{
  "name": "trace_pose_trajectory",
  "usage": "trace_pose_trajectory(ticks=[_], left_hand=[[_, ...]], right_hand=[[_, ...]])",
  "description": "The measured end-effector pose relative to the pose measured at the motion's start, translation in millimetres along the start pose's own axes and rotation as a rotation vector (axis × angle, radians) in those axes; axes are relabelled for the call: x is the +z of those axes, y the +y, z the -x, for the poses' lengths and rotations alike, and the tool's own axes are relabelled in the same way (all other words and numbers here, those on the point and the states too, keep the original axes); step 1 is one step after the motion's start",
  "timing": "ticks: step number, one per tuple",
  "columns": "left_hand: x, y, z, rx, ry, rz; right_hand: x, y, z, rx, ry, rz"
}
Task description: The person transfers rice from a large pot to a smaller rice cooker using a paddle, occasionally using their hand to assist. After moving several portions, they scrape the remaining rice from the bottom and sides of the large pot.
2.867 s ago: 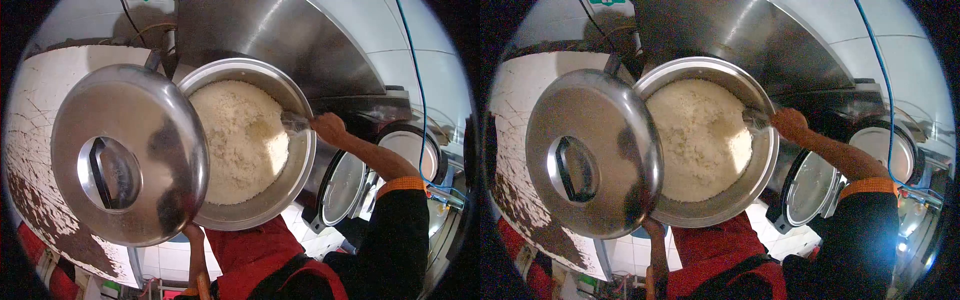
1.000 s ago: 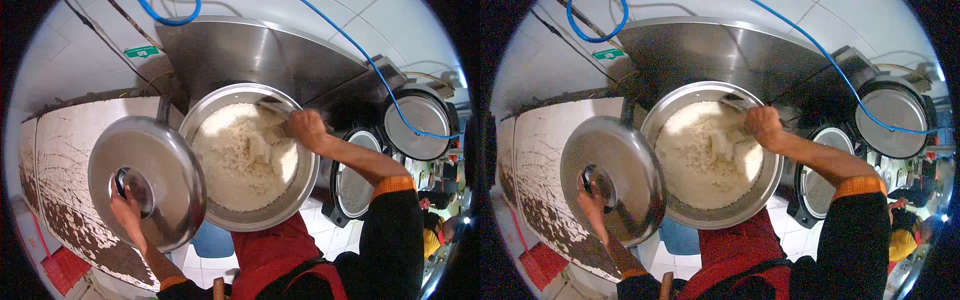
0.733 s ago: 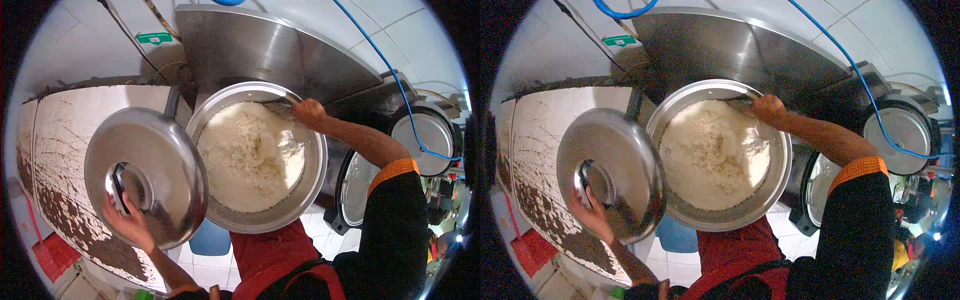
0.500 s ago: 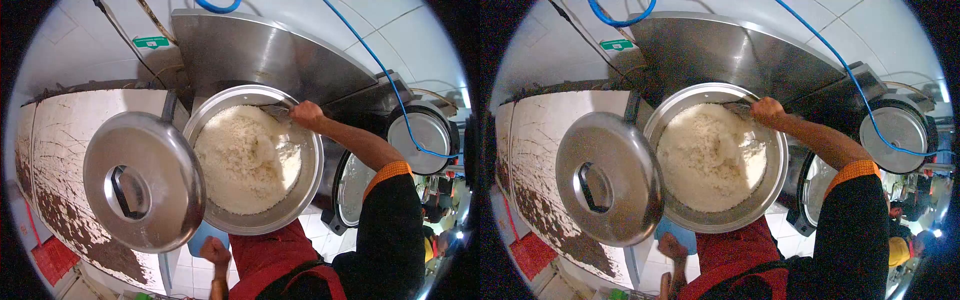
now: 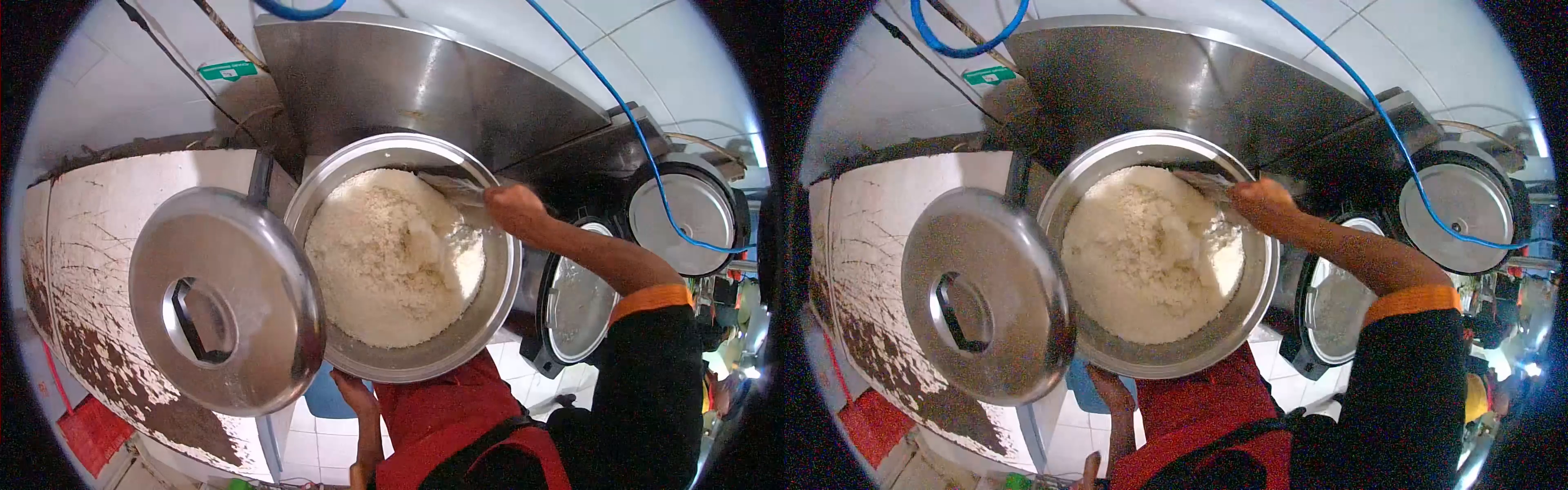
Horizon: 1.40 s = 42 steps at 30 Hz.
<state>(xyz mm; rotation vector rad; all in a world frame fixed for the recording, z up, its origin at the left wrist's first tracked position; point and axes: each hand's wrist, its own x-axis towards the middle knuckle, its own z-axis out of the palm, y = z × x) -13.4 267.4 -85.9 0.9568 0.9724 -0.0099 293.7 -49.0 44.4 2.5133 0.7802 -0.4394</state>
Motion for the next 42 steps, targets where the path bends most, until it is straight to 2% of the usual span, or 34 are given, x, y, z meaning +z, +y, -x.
trace_pose_trajectory(ticks=[2,3,4,6,8,10,12,14,18,20,25,28,30,33,37,40,42], left_hand=[[3,2,0,0.001,0.007,0.008],[3,3,3,-0.001,0.017,0.014],[2,5,4,-0.001,0.015,0.013],[0,10,-1,-0.007,-0.051,0.006],[3,6,-4,-0.002,-0.022,-0.055],[1,6,-7,-0.008,-0.005,-0.119],[1,6,-13,-0.052,-0.020,0.015],[-4,4,-16,-0.021,-0.042,0.001],[-4,6,-15,0.021,-0.082,-0.031],[-5,3,-12,-0.004,-0.064,-0.028],[-8,-2,-20,-0.028,-0.012,0.073],[-5,0,-20,-0.058,-0.016,0.072],[-9,-3,-22,0.043,-0.038,-0.140],[-10,7,-22,-0.027,-0.108,-0.036],[-17,-2,-23,-0.017,-0.093,-0.051],[-7,3,-18,-0.004,-0.102,-0.134],[-6,1,-19,-0.006,-0.012,-0.076]], right_hand=[[-15,14,10,0.116,-0.064,-0.145],[4,14,4,0.047,0.081,-0.105],[23,7,-5,0.049,0.080,-0.105],[10,-22,-41,-0.047,0.059,0.148],[25,-10,-63,-0.011,0.135,0.173],[28,11,-72,-0.113,-0.023,0.143],[8,11,-70,-0.099,-0.012,0.103],[-3,6,-70,-0.109,-0.078,0.103],[9,6,-63,-0.134,-0.059,0.025],[17,2,-55,-0.033,-0.152,0.004],[23,-2,-49,0.007,-0.124,-0.054],[18,-3,-53,0.084,-0.191,-0.143],[30,-5,-45,0.178,-0.281,-0.275],[41,-13,-36,0.202,-0.170,-0.382],[60,-24,-37,0.325,-0.240,-0.413],[73,-39,-37,0.336,-0.172,-0.533],[73,-51,-47,0.360,-0.197,-0.564]])
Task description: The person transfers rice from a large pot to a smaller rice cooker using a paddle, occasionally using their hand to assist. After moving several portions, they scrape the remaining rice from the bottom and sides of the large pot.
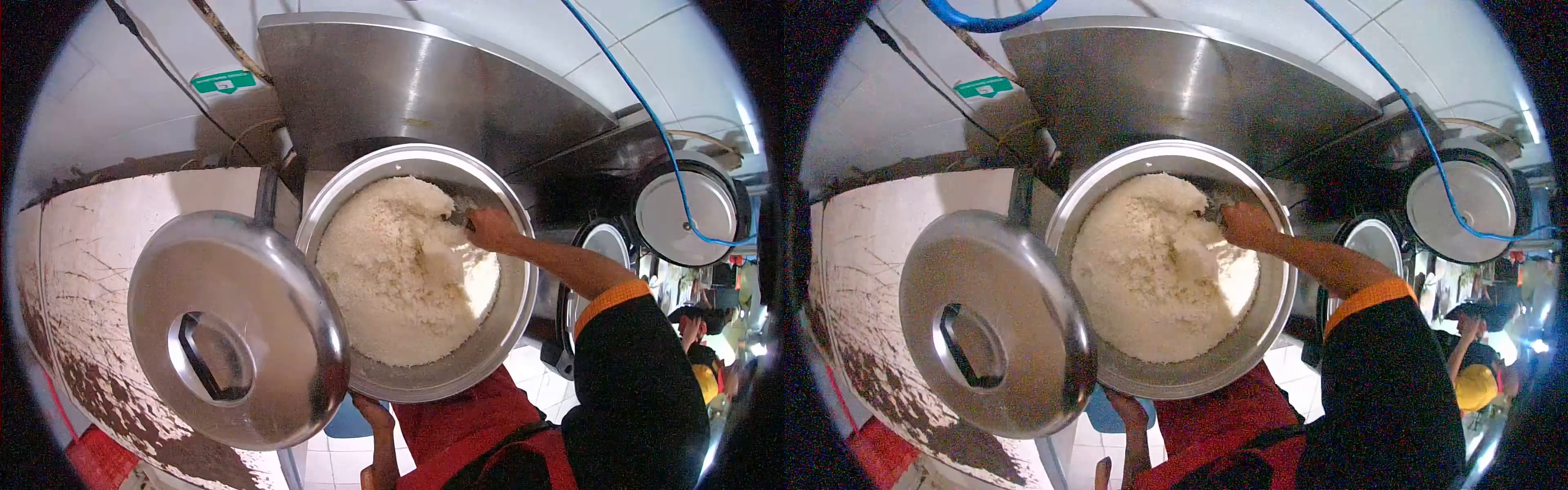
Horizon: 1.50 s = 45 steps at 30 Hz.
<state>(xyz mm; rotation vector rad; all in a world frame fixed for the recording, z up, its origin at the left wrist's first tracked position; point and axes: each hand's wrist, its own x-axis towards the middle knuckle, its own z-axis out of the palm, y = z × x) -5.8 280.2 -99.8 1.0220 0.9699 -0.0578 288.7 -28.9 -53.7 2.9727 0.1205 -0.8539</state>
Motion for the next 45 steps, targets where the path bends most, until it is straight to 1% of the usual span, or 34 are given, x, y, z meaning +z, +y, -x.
trace_pose_trajectory(ticks=[1,3,4,5,7,9,11,13,14,15,17,19,20,21,22,23,24,26,27,28,30,31,32,33,34,36,37,38,39,40,42,43,44,45], left_hand=[[-3,-7,-3,0.004,0.008,-0.003],[-9,-19,-12,0.099,0.065,0.008],[-13,-25,-13,0.101,0.075,0.013],[-12,-22,-13,0.092,0.041,0.006],[-8,-21,-15,0.088,-0.003,-0.001],[-5,-25,-14,0.053,0.025,0.132],[-28,-51,-25,0.059,0.018,0.080],[-33,-59,-26,0.060,0.013,0.031],[-28,-51,-23,0.042,0.043,0.074],[-22,-42,-21,0.026,0.073,0.118],[-10,-27,-15,0.033,0.078,0.136],[-9,-23,-15,0.038,0.081,0.151],[-14,-24,-16,-0.024,0.057,0.190],[-20,-25,-16,-0.088,0.037,0.230],[-27,-33,-18,-0.090,0.042,0.243],[-35,-45,-22,-0.063,0.000,0.204],[-35,-46,-24,-0.032,-0.043,0.163],[-24,-38,-17,-0.036,0.014,0.188],[-17,-33,-15,-0.042,0.060,0.203],[-17,-35,-15,-0.043,0.064,0.209],[-18,-37,-15,-0.029,-0.003,0.157],[-18,-37,-15,-0.026,0.001,0.158],[-16,-33,-14,-0.039,-0.037,0.320],[-13,-31,-15,-0.048,-0.076,0.486],[-14,-34,-14,-0.049,-0.072,0.488],[-14,-40,-15,-0.101,0.087,0.407],[-15,-39,-14,-0.103,0.085,0.408],[-14,-37,-12,-0.074,0.058,0.308],[-14,-36,-10,-0.045,0.032,0.209],[-17,-39,-10,-0.047,0.031,0.213],[-23,-43,-11,0.161,-0.026,-0.295],[-23,-46,-11,0.159,-0.033,-0.291],[-17,-40,-12,0.054,-0.001,-0.024],[-14,-36,-13,-0.052,0.033,0.241]], right_hand=[[2,0,2,-0.090,0.079,-0.043],[4,4,-6,-0.100,0.063,-0.025],[4,7,-12,-0.112,0.050,0.007],[6,10,-12,-0.135,0.114,0.071],[10,14,-19,-0.112,0.099,0.094],[6,7,-25,-0.097,0.079,0.125],[4,-2,-30,-0.029,0.118,0.016],[-1,-2,-32,-0.082,0.074,0.041],[-4,-3,-31,-0.131,0.036,0.062],[-12,-4,-26,-0.136,0.034,0.065],[-29,1,-15,-0.225,0.036,0.105],[-23,10,-9,-0.190,0.037,0.138],[-19,14,-6,-0.150,0.041,0.168],[-11,18,-5,-0.155,0.039,0.174],[-2,23,-5,-0.125,0.136,0.201],[6,25,-6,-0.097,0.229,0.227],[12,25,-9,-0.106,0.229,0.234],[15,19,-14,-0.112,0.215,0.295],[5,8,-11,-0.098,0.170,0.227],[12,9,-16,-0.103,0.169,0.233],[20,0,-25,-0.091,0.157,0.165],[21,-2,-26,-0.023,0.098,0.064],[24,-1,-31,-0.027,0.098,0.062],[28,4,-41,-0.087,0.076,0.083],[32,8,-44,-0.144,0.048,0.104],[17,-8,-36,-0.186,0.059,0.104],[11,-14,-33,-0.228,0.073,0.100],[15,-12,-32,-0.227,0.074,0.102],[24,-10,-31,-0.230,0.137,0.063],[31,-7,-31,-0.231,0.202,0.025],[40,-4,-32,-0.213,0.212,0.047],[43,0,-32,-0.197,0.224,0.065],[42,1,-30,-0.193,0.228,0.068],[41,2,-29,-0.250,0.303,0.066]])
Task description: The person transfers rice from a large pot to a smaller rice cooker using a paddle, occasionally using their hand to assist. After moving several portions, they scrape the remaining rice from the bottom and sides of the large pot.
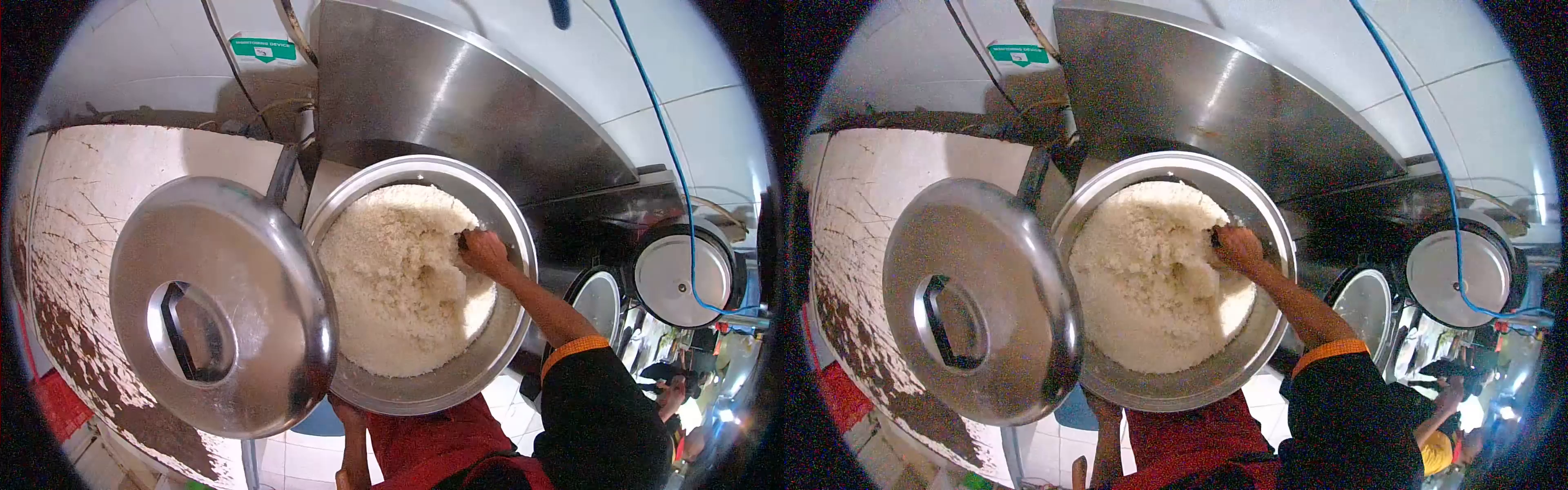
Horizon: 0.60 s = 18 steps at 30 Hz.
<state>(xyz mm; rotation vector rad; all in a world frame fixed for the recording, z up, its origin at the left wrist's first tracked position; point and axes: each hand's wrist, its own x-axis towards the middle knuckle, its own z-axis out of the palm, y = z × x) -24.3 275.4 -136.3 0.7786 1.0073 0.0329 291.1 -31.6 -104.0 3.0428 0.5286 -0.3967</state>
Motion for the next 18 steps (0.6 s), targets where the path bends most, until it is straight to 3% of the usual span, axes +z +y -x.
trace_pose_trajectory(ticks=[1,3,6,11,16,18], left_hand=[[-3,-3,-2,0.002,-0.003,0.000],[-16,-14,-7,0.090,-0.033,-0.081],[-22,-20,-14,-0.013,-0.093,0.181],[-6,-5,-2,0.022,-0.091,0.084],[16,16,5,0.057,-0.205,0.030],[19,21,4,-0.082,-0.015,0.136]], right_hand=[[0,-1,1,-0.054,0.077,-0.003],[-11,-8,0,-0.016,0.033,-0.036],[-10,-9,3,0.007,0.039,-0.040],[-17,-18,8,0.077,0.127,-0.039],[-16,-16,8,0.149,0.008,-0.118],[-14,-16,12,0.130,0.080,-0.120]])
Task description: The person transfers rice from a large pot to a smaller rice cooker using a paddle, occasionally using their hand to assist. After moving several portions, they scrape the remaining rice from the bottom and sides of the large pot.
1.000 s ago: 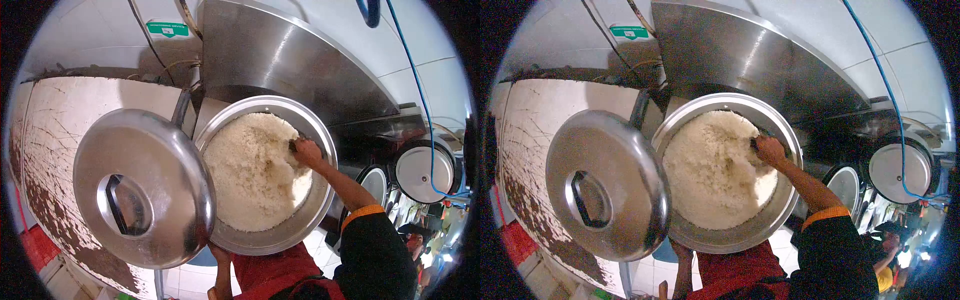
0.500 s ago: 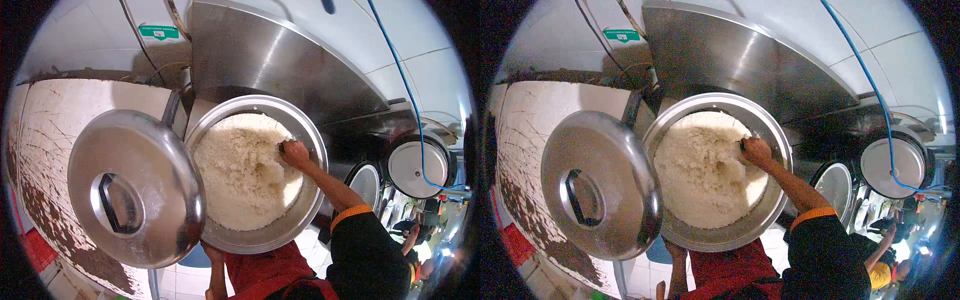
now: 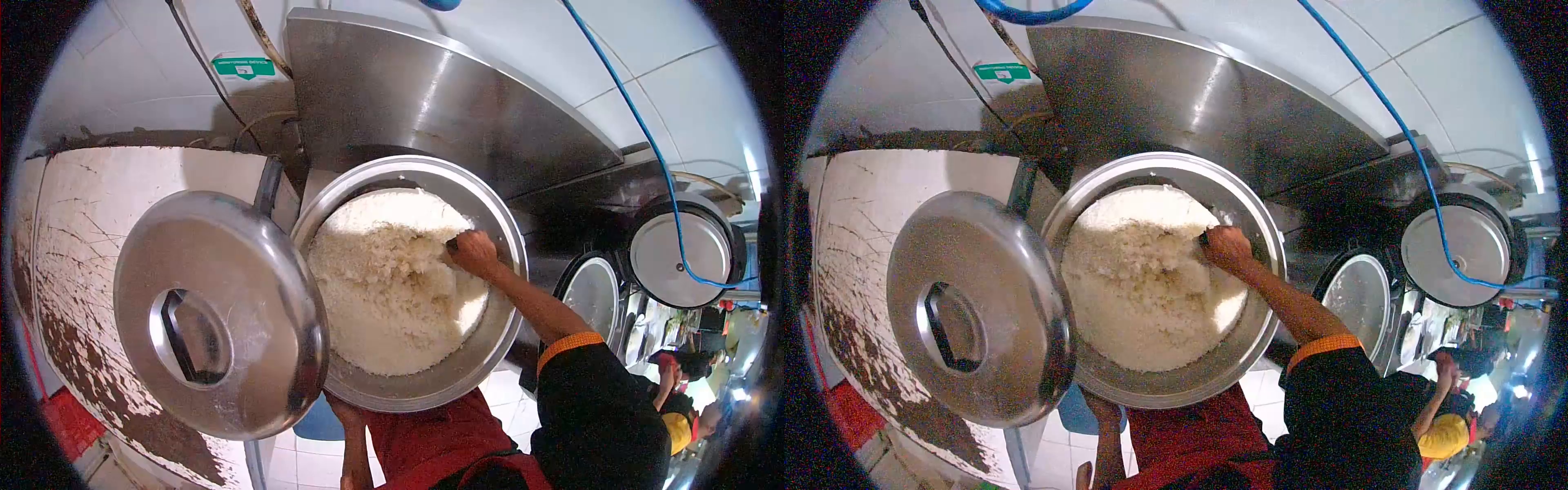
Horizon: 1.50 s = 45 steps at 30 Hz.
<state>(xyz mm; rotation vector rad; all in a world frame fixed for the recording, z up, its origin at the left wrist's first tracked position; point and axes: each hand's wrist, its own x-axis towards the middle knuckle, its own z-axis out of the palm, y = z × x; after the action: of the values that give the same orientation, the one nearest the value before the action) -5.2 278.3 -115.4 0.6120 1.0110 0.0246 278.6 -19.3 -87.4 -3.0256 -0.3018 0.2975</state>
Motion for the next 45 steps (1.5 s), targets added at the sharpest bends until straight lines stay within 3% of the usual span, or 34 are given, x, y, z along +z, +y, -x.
trace_pose_trajectory(ticks=[5,11,13,14,16,20,22,25,26,30,32,33,35,37,40,43,45], left_hand=[[-9,-6,-8,0.136,-0.085,-0.076],[-1,-1,0,0.061,-0.050,-0.033],[-12,-7,-3,0.079,-0.078,-0.058],[-15,-10,-5,0.113,-0.052,-0.164],[-26,-17,-10,0.152,-0.022,-0.274],[-24,-13,-12,0.327,-0.088,-0.542],[-16,-8,-5,0.379,-0.082,-0.688],[-14,-8,-7,0.335,-0.105,-0.453],[-16,-9,-10,0.267,-0.061,-0.386],[-16,-5,-4,0.149,-0.054,-0.412],[-23,-9,-9,0.149,-0.065,-0.366],[-26,-10,-10,0.152,-0.079,-0.314],[-25,-12,-8,0.191,-0.094,-0.331],[-25,-10,-6,0.229,-0.106,-0.352],[-26,-11,-9,0.165,-0.061,-0.325],[-26,-13,-14,0.150,-0.055,-0.165],[-26,-13,-15,0.118,-0.103,-0.130]], right_hand=[[9,6,2,-0.089,0.137,-0.064],[-12,0,12,0.003,-0.212,0.040],[-18,-7,25,-0.022,0.234,-0.170],[-23,-6,21,-0.024,0.237,-0.172],[-32,-2,12,-0.033,-0.116,-0.192],[-49,-8,9,-0.072,-0.141,-0.111],[-44,-8,6,0.127,-0.167,-0.216],[-10,11,10,0.011,-0.107,-0.023],[-28,-1,14,-0.058,-0.110,0.027],[-10,8,16,0.029,-0.239,0.042],[-21,9,17,-0.075,-0.007,0.017],[-24,11,17,-0.073,-0.010,0.013],[-32,15,15,-0.336,0.175,-0.139],[-39,8,22,-0.293,0.184,-0.132],[-30,27,30,-0.386,0.243,-0.031],[-46,18,41,-0.401,0.240,-0.064],[-51,13,50,-0.361,0.143,-0.044]])
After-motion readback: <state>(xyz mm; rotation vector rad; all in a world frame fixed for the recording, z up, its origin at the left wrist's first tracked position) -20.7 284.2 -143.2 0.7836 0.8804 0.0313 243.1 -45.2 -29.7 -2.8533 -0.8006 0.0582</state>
